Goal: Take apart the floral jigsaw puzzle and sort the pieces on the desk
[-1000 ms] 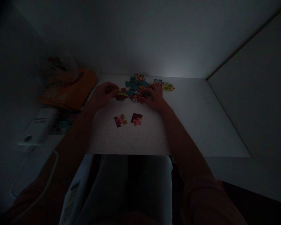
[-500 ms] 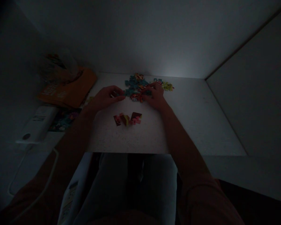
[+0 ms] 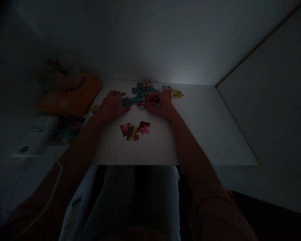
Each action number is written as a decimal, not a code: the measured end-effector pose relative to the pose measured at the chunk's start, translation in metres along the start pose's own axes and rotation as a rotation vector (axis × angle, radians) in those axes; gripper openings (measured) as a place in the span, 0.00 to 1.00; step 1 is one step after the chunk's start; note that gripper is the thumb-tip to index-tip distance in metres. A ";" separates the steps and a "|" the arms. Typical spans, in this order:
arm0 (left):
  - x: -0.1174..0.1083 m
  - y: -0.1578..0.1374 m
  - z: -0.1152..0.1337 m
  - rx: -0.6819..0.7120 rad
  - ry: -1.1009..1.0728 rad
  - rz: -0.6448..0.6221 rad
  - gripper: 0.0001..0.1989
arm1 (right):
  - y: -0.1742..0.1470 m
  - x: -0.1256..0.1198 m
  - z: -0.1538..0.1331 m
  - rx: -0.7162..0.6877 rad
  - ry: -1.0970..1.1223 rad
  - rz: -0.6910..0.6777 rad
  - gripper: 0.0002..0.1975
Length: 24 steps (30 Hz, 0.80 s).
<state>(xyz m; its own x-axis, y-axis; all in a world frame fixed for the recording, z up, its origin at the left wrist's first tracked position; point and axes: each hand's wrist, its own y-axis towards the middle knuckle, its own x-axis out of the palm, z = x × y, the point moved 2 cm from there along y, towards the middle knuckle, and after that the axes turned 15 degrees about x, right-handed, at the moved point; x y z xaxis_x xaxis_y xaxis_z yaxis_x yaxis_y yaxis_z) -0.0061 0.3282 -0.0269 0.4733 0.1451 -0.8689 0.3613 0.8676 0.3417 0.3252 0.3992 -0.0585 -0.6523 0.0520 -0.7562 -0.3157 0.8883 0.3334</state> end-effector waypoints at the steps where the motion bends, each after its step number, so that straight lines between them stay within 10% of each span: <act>1: 0.002 0.000 -0.003 -0.017 0.006 0.017 0.39 | 0.000 -0.001 -0.002 -0.003 0.008 0.011 0.34; 8: 0.008 0.003 -0.015 0.029 -0.012 0.113 0.27 | 0.000 -0.006 -0.017 -0.064 0.060 -0.031 0.40; 24: -0.007 0.008 -0.003 0.257 -0.221 0.389 0.37 | 0.000 -0.026 -0.020 -0.001 -0.063 0.253 0.31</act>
<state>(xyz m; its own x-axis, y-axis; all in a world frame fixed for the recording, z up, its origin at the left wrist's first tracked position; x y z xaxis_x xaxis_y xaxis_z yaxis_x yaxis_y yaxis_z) -0.0089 0.3354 -0.0197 0.7604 0.3061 -0.5728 0.2972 0.6202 0.7260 0.3279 0.3888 -0.0273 -0.6661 0.3009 -0.6825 -0.1486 0.8431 0.5168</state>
